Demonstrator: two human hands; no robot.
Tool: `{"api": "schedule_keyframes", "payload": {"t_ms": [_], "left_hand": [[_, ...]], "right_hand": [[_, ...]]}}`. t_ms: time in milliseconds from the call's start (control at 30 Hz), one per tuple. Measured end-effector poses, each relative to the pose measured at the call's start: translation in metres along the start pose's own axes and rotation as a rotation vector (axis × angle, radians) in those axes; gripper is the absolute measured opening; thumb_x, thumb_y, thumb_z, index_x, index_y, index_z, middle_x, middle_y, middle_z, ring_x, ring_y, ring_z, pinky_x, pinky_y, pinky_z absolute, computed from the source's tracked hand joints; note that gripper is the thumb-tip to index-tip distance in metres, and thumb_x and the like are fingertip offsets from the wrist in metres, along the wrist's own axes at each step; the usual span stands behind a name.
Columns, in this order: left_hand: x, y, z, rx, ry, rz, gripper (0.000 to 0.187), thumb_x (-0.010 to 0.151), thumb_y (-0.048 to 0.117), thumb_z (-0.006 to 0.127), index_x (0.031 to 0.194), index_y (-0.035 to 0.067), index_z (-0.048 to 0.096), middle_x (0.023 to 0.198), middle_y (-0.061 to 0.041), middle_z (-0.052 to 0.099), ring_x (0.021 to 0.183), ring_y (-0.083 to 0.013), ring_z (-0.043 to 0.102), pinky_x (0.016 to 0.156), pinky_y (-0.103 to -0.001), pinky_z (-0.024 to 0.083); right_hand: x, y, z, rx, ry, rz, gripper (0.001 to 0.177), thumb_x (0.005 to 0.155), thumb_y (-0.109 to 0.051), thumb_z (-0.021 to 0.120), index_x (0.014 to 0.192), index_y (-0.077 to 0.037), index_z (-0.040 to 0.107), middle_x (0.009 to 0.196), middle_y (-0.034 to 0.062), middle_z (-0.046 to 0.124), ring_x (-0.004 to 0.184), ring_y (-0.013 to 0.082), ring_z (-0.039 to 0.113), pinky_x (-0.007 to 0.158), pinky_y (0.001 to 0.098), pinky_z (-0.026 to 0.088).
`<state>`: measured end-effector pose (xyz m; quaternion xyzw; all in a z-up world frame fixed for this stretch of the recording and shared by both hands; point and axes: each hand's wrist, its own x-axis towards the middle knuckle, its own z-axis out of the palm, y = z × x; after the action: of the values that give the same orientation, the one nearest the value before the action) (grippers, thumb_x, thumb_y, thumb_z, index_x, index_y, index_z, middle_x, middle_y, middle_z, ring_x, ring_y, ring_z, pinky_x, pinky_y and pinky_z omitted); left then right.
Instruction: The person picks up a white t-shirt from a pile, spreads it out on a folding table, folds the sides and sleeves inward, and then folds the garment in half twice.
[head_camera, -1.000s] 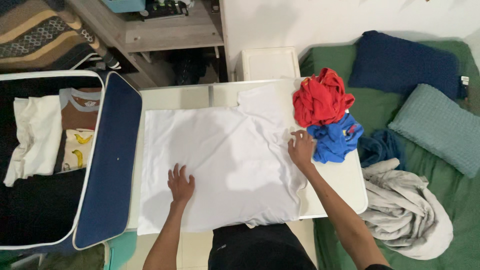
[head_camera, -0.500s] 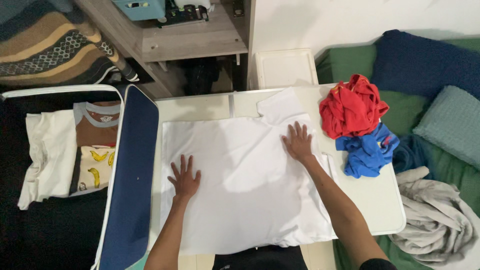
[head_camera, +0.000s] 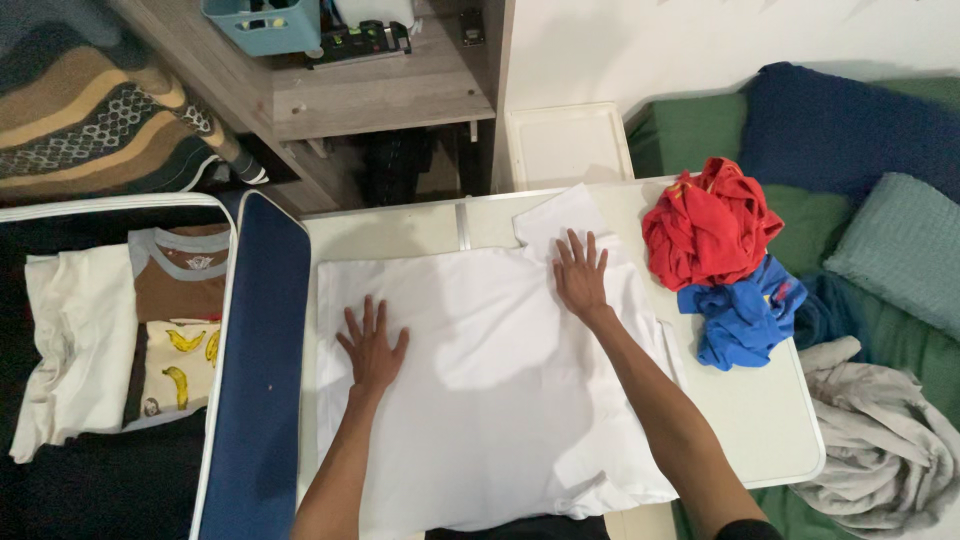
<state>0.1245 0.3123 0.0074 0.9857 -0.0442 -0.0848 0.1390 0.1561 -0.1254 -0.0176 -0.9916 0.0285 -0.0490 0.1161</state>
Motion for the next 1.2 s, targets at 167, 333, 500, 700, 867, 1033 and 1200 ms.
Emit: {"api": "schedule_keyframes", "payload": {"t_ms": [167, 333, 500, 700, 867, 1033, 1200], "left_hand": [[0.021, -0.01, -0.001, 0.018, -0.066, -0.019, 0.08, 0.097, 0.056, 0.049, 0.163, 0.02, 0.021, 0.172, -0.005, 0.005, 0.155, -0.0453, -0.004, 0.115, -0.078, 0.005], [0.021, -0.026, -0.001, -0.088, 0.05, -0.04, 0.09, 0.092, 0.062, 0.053, 0.162, 0.016, 0.019, 0.171, -0.011, 0.005, 0.154, -0.0467, -0.004, 0.117, -0.074, 0.001], [0.028, -0.028, -0.007, -0.075, -0.037, -0.174, 0.097, 0.091, 0.061, 0.056, 0.163, 0.011, 0.015, 0.17, -0.015, 0.002, 0.153, -0.0476, -0.008, 0.116, -0.073, -0.002], [-0.014, -0.017, 0.007, -0.142, 0.084, -0.05, 0.084, 0.096, 0.044, 0.06, 0.161, 0.005, 0.024, 0.171, -0.016, 0.009, 0.156, -0.0474, -0.002, 0.117, -0.076, 0.002], [-0.089, 0.035, 0.014, -0.228, 0.09, 0.11, 0.072, 0.098, 0.034, 0.06, 0.157, 0.002, 0.033, 0.171, -0.016, 0.013, 0.155, -0.048, 0.002, 0.114, -0.078, 0.005], [-0.148, 0.086, 0.01, -0.233, -0.019, 0.285, 0.069, 0.095, 0.028, 0.061, 0.156, 0.004, 0.037, 0.17, -0.012, 0.016, 0.156, -0.0455, 0.001, 0.116, -0.077, 0.003], [-0.179, 0.074, 0.009, -0.177, -0.161, 0.249, 0.066, 0.094, 0.03, 0.061, 0.155, 0.014, 0.039, 0.17, -0.009, 0.015, 0.155, -0.0449, 0.0, 0.117, -0.075, 0.003]], "right_hand": [[0.024, -0.02, -0.018, -0.085, -0.409, 0.153, 0.083, 0.094, -0.065, 0.045, 0.164, -0.029, 0.017, 0.173, 0.0057, 0.001, 0.145, 0.0671, -0.001, 0.097, 0.0909, 0.023], [0.037, -0.03, -0.036, -0.07, -0.464, 0.306, 0.103, 0.081, -0.081, 0.052, 0.163, -0.037, 0.009, 0.172, 0.004, -0.01, 0.142, 0.0693, -0.011, 0.089, 0.0967, 0.019], [0.051, -0.024, -0.034, 0.013, -0.469, 0.339, 0.109, 0.078, -0.079, 0.055, 0.164, -0.033, 0.007, 0.172, 0.0033, -0.01, 0.146, 0.0632, -0.012, 0.094, 0.0944, 0.015], [-0.025, -0.025, -0.002, -0.166, -0.037, -0.021, 0.078, 0.1, -0.057, 0.048, 0.162, -0.013, 0.029, 0.173, 0.0086, 0.012, 0.158, 0.0432, 0.0, 0.114, 0.0815, 0.009], [-0.134, -0.079, -0.003, -0.021, -0.01, -0.053, 0.063, 0.102, -0.036, 0.05, 0.157, -0.01, 0.034, 0.171, 0.0112, 0.02, 0.159, 0.0406, 0.008, 0.118, 0.0755, 0.01], [-0.218, -0.123, -0.03, 0.141, -0.144, -0.151, 0.058, 0.103, -0.021, 0.049, 0.159, -0.01, 0.037, 0.17, 0.0117, 0.022, 0.157, 0.0401, 0.014, 0.122, 0.0669, 0.015], [-0.275, -0.111, -0.044, 0.132, -0.172, -0.163, 0.054, 0.094, -0.018, 0.057, 0.147, -0.014, 0.048, 0.163, 0.011, 0.033, 0.151, 0.0378, 0.027, 0.117, 0.0634, 0.025]]}}
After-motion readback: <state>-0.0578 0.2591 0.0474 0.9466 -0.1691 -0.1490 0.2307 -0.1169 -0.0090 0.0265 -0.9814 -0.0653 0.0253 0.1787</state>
